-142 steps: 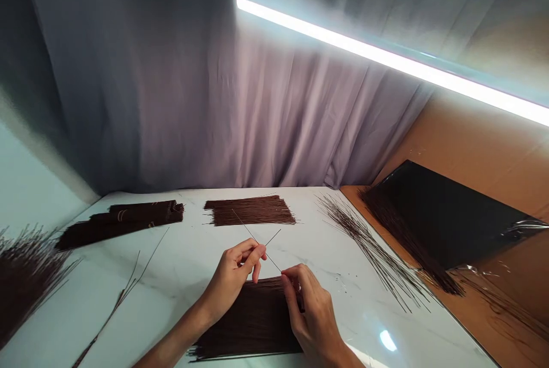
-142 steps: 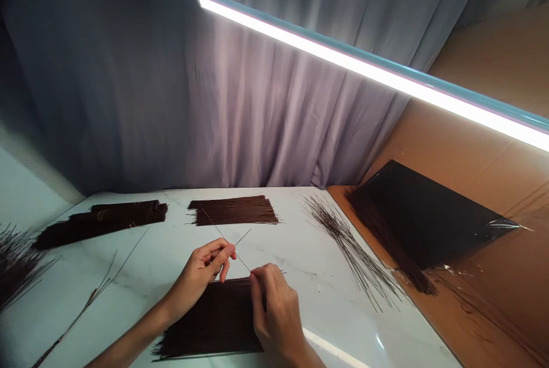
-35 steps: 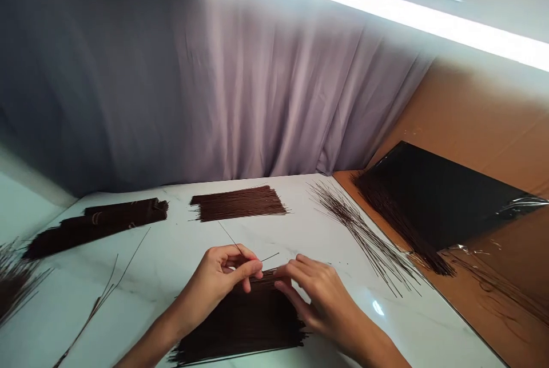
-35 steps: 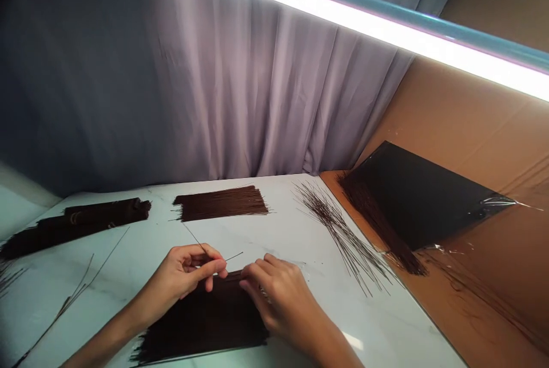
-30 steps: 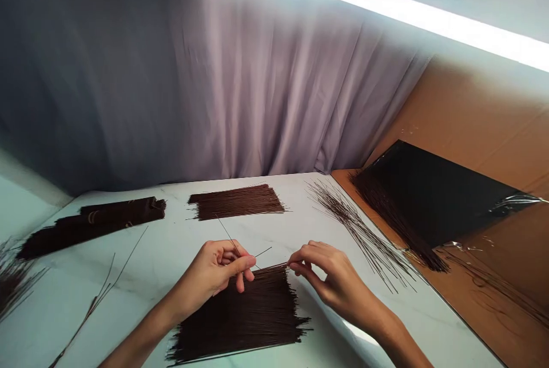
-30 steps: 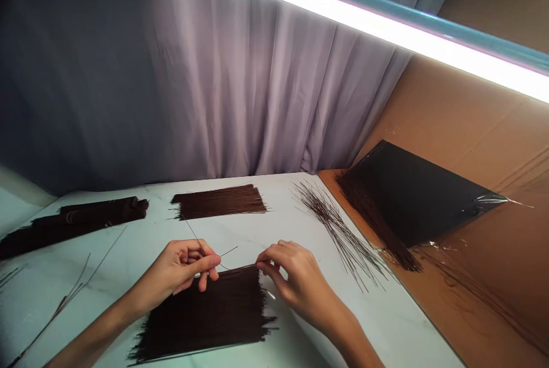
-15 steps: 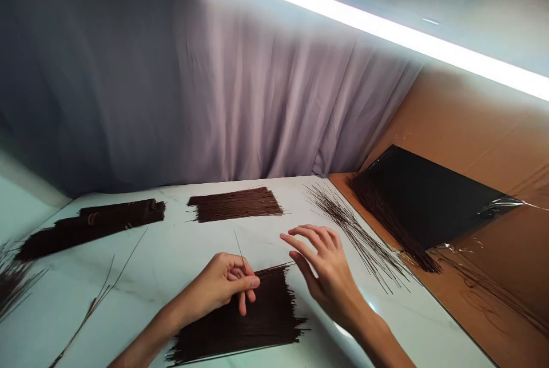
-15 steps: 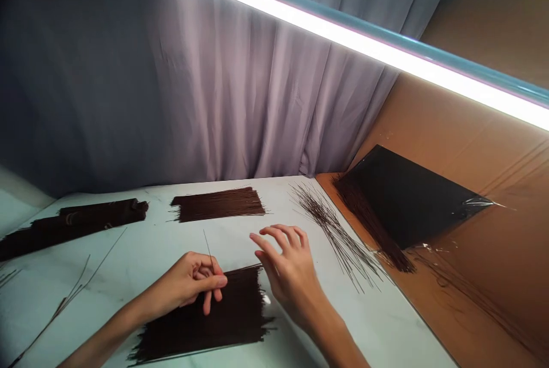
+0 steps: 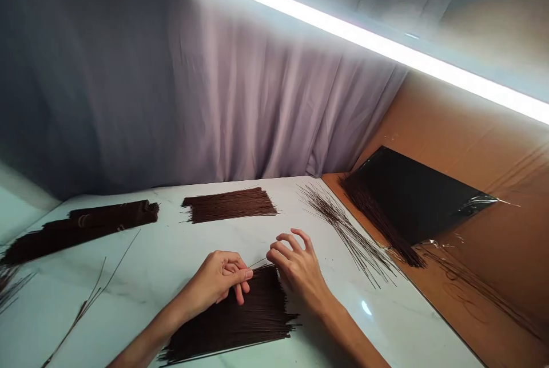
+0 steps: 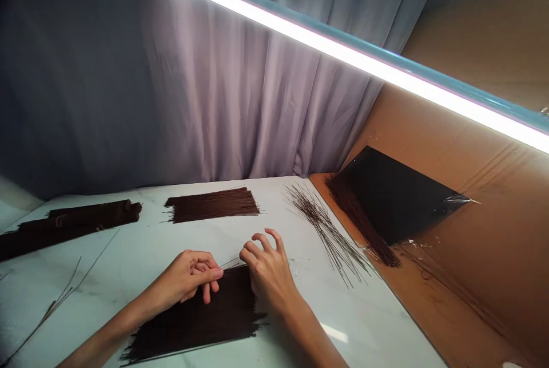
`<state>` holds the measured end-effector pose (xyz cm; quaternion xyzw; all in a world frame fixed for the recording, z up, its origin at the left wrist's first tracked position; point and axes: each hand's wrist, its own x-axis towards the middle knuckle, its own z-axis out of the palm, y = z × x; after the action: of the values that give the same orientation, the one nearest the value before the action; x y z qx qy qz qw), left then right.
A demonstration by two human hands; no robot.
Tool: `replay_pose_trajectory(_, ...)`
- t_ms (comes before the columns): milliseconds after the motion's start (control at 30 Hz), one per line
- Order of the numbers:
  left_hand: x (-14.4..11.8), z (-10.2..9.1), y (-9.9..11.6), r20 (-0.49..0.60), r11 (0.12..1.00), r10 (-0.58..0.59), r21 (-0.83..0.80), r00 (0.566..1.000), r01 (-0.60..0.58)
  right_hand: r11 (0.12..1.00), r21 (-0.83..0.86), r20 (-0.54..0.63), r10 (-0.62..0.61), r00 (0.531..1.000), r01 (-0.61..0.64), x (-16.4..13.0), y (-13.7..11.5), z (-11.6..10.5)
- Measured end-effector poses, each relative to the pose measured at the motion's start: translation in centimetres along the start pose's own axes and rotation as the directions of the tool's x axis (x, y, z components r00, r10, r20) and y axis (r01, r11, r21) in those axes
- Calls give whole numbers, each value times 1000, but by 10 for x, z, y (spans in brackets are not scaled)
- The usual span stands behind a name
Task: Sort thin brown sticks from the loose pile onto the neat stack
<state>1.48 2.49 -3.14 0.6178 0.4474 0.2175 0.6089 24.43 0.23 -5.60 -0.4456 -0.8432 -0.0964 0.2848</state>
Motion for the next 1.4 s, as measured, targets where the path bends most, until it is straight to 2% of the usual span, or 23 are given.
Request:
replay_pose_trajectory(133, -1, -2, -1, -3, 1000, 9, 7, 1000, -9, 992, 103, 23, 69, 997, -71, 0, 3, -3)
replay_pose_trajectory(200, -3, -5, 0, 11, 1000, 14, -6, 1000, -14, 953, 233, 29, 193, 981, -194, -2, 10, -12)
replay_pose_trajectory(233, -4, -6, 1, 20, 1000, 20, -16, 1000, -19, 898, 327, 41, 297, 954, -294, -2, 15, -16)
replay_pose_trajectory(300, -5, -9, 2, 31, 999, 37, -33, 999, -36, 709, 514, 113, 502, 857, -483, -3, 26, -25)
replay_pose_trajectory(367, -4, -12, 3, 24, 997, 59, -45, 998, -58, 526, 626, 207, 599, 773, -576, -2, 34, -30)
replay_pose_trajectory(400, -4, -13, 3, 17, 997, 67, -50, 998, -66, 473, 653, 245, 606, 757, -591, -2, 36, -31)
replay_pose_trajectory(467, -4, -14, 3, 12, 996, 73, -61, 997, -73, 423, 689, 285, 588, 757, -588, 0, 38, -29)
replay_pose_trajectory(633, -2, -13, 2, 29, 994, 72, -80, 997, -69, 244, 786, 337, 600, 725, -568, -1, 34, -19)
replay_pose_trajectory(733, -1, -12, 0, 29, 993, 76, -94, 997, -73, 167, 814, 361, 604, 711, -556, -3, 34, -18)
replay_pose_trajectory(967, 4, -12, -11, 14, 991, 47, -127, 999, -45, 66, 846, 400, 578, 711, -530, -3, 39, -19)
replay_pose_trajectory(1100, 6, -15, -17, 23, 988, 53, -145, 998, -49, 8, 841, 434, 588, 683, -542, -5, 41, -15)
replay_pose_trajectory(1233, 3, -19, -14, 48, 988, 57, -144, 997, -49, -51, 822, 479, 601, 640, -567, -6, 44, -15)
replay_pose_trajectory(1400, -3, -24, -4, 90, 993, 92, -83, 992, -85, -49, 827, 479, 582, 657, -560, -5, 46, -15)
